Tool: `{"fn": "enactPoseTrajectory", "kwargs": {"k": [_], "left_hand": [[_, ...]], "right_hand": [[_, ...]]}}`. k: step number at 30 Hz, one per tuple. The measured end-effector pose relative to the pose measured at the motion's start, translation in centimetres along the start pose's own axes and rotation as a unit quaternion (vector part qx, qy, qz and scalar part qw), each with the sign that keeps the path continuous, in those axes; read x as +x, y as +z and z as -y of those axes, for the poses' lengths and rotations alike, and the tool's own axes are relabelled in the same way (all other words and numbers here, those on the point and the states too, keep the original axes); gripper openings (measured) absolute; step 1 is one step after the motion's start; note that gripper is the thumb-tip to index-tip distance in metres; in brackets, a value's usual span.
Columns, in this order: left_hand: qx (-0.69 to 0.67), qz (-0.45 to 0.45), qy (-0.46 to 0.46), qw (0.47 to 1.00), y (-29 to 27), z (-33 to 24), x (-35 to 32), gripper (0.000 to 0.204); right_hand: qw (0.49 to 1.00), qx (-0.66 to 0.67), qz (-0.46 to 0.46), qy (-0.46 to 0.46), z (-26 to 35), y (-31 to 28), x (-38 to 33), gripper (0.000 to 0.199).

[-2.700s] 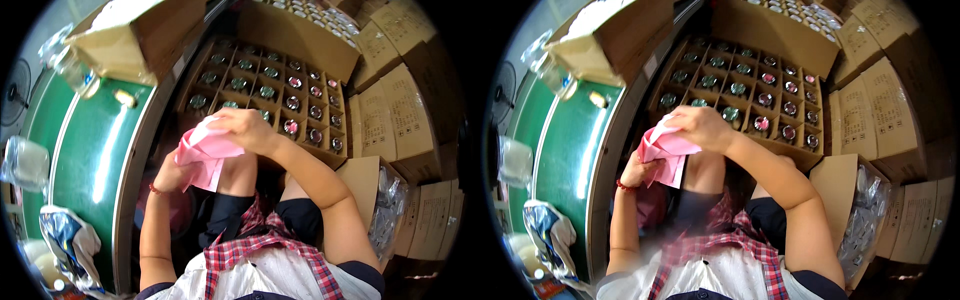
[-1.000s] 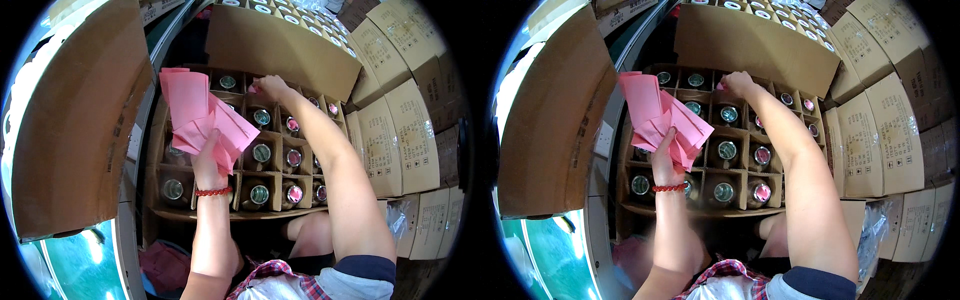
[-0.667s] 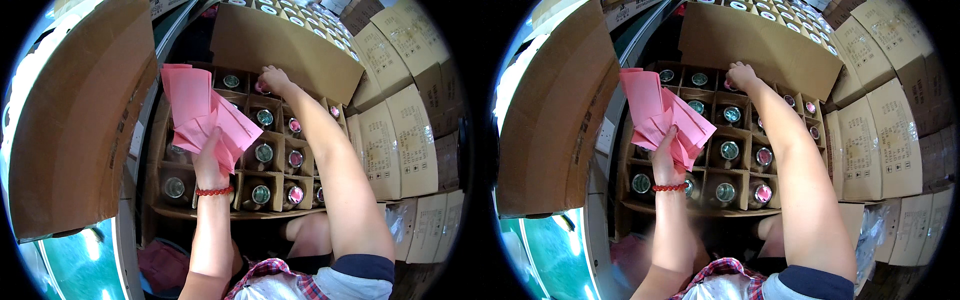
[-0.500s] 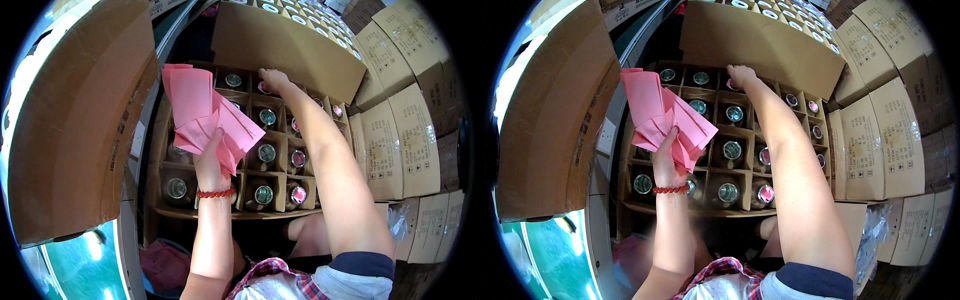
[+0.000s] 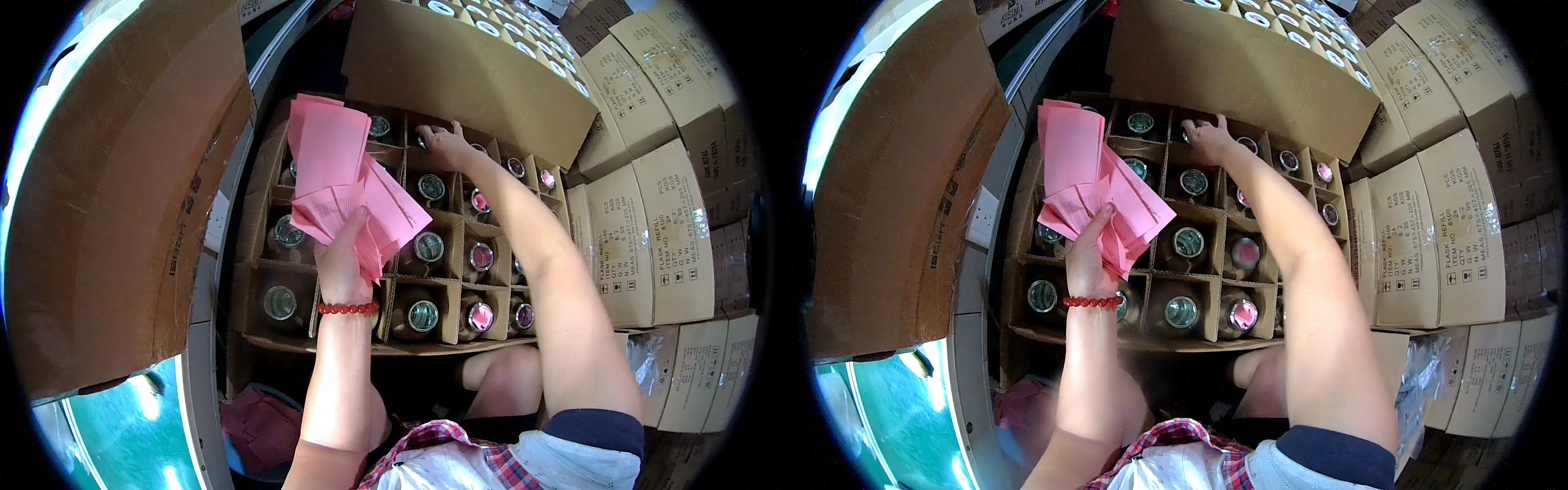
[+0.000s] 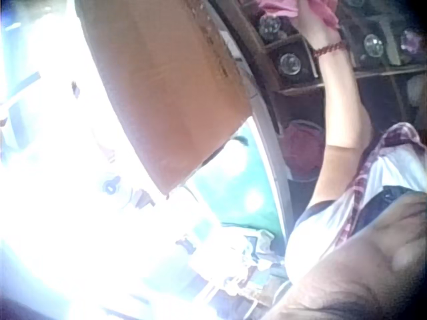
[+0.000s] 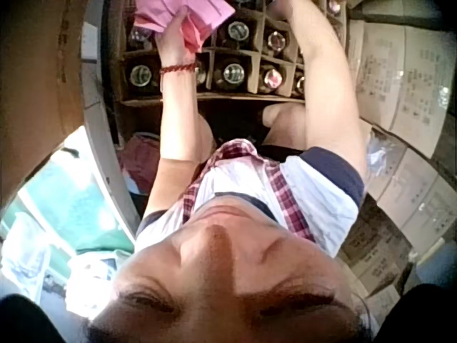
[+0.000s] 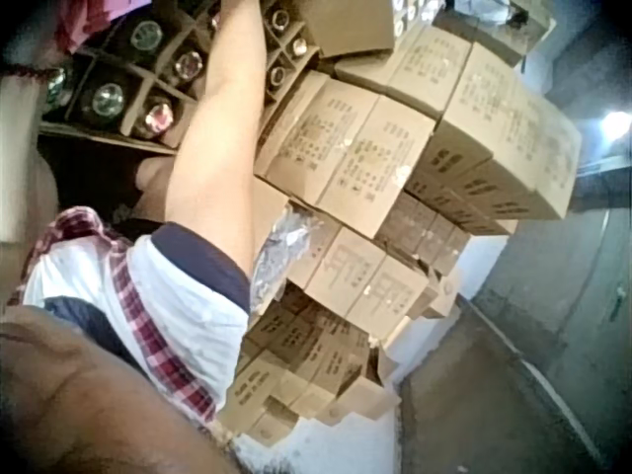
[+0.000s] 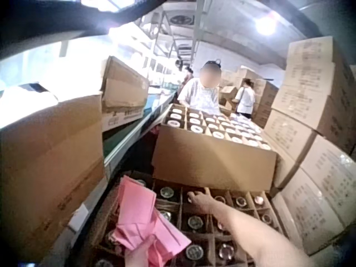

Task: The person opens a cardboard box containing vacuum flasks, then sits on the floor and places pink paper wraps into the openings of glass jars arranged in a cardboard tray. The person continues placing wraps into each jar one by one.

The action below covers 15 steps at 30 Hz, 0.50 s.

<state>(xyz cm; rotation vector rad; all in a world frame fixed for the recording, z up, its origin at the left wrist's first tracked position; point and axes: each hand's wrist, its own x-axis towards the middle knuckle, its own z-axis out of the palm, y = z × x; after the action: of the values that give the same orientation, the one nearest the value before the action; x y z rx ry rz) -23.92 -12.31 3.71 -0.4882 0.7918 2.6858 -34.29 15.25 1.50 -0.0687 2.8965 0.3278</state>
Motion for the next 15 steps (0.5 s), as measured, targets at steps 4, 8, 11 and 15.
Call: {"fn": "enactPoseTrajectory", "kwargs": {"k": [4, 8, 11, 15], "left_hand": [[0.042, 0.003, -0.016, 0.999, 0.9, 1.1, -0.3, 0.057], [0.061, -0.017, -0.006, 0.998, -0.1, 1.4, 0.4, 0.058], [0.090, -0.024, 0.025, 0.995, 0.3, 2.3, 0.6, 0.050], [0.130, 0.073, 0.172, 0.974, 1.4, 2.4, 0.0, 0.045]], "right_hand": [[0.999, 0.008, -0.026, 0.027, -0.9, 2.5, 0.7, 0.060], [0.980, 0.187, -0.060, 0.044, 0.4, -1.8, -1.3, 0.059], [0.804, 0.580, -0.131, 0.014, 1.2, -4.4, -4.4, 0.053], [0.744, 0.640, -0.136, -0.137, 5.4, -11.9, -8.5, 0.049]]}}
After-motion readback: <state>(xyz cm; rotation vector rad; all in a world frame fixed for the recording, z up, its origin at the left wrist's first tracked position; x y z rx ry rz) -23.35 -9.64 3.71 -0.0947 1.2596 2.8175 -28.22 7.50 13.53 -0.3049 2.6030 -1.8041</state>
